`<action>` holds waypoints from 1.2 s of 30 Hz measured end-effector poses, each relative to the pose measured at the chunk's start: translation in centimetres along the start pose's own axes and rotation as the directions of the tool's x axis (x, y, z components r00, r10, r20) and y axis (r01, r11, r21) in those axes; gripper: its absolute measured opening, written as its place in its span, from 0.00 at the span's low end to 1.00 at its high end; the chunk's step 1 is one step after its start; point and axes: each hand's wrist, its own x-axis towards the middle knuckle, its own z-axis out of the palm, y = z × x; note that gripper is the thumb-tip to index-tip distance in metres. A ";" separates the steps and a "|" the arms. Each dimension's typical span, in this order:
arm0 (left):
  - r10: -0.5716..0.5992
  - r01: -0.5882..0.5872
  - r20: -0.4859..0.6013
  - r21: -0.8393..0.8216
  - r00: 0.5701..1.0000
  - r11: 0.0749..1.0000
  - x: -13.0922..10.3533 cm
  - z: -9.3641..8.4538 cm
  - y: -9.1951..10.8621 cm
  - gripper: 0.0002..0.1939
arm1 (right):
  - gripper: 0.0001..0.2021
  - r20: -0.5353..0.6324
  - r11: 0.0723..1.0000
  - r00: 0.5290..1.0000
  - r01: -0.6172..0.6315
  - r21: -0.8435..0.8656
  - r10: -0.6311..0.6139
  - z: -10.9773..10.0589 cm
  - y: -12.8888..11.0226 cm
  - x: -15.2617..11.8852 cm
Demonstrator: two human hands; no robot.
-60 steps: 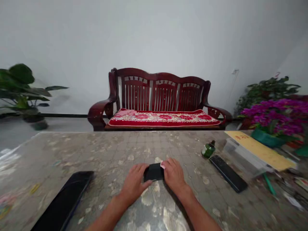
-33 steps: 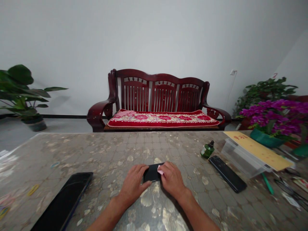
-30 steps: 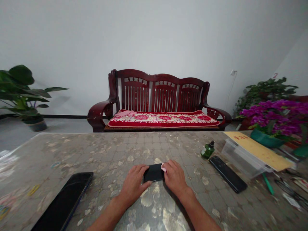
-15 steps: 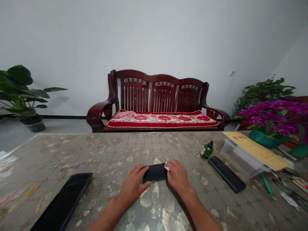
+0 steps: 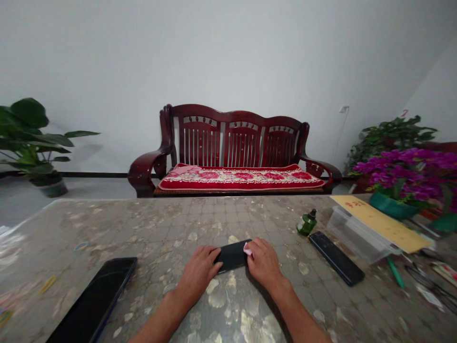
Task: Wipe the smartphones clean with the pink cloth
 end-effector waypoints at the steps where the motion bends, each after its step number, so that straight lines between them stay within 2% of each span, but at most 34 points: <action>1: 0.004 -0.004 0.015 0.007 1.000 1.000 0.1 -0.2 0.1 0.15 | 0.10 -0.004 1.000 1.000 -0.013 -0.008 0.012 -0.1 0.2 0.0; 4: 0.025 -0.027 0.045 0.032 0.999 0.999 0.0 -0.4 0.4 0.17 | 0.11 -0.002 1.000 1.000 -0.007 0.011 0.007 -0.2 0.2 0.0; 7: 0.025 -0.029 0.068 0.059 0.997 0.998 -0.2 -0.5 0.6 0.24 | 0.11 0.022 0.995 0.998 0.063 0.071 -0.065 -0.3 -0.3 -0.3; 11: 0.012 -0.019 0.106 0.069 0.994 0.997 -0.2 -0.3 0.7 0.26 | 0.10 0.030 0.987 0.991 0.126 0.099 -0.129 -0.3 -0.8 -0.5; 16: 0.026 -0.036 0.145 0.068 0.989 0.997 -0.1 0.1 0.5 0.29 | 0.09 -0.044 0.999 0.999 0.030 0.028 -0.029 0.1 0.0 -0.2; 21: 0.044 -0.052 0.133 0.055 0.990 0.997 -0.2 0.8 0.3 0.24 | 0.10 -0.098 0.999 0.995 -0.033 0.012 0.034 0.7 0.4 -0.2; 24: 0.059 -0.070 0.124 0.088 0.991 0.994 -0.1 1.1 0.5 0.23 | 0.11 -0.095 0.997 0.993 -0.072 0.039 0.076 0.9 0.4 -0.3; 31: 0.106 -0.156 0.211 0.233 0.972 0.960 0.6 0.5 1.6 0.24 | 0.13 -0.070 0.986 0.990 -0.117 0.118 0.126 0.7 0.7 0.1; 36: 0.119 -0.192 0.246 0.300 0.962 0.934 1.0 0.4 1.9 0.23 | 0.14 -0.110 0.964 0.980 -0.137 0.229 0.166 0.8 1.1 0.3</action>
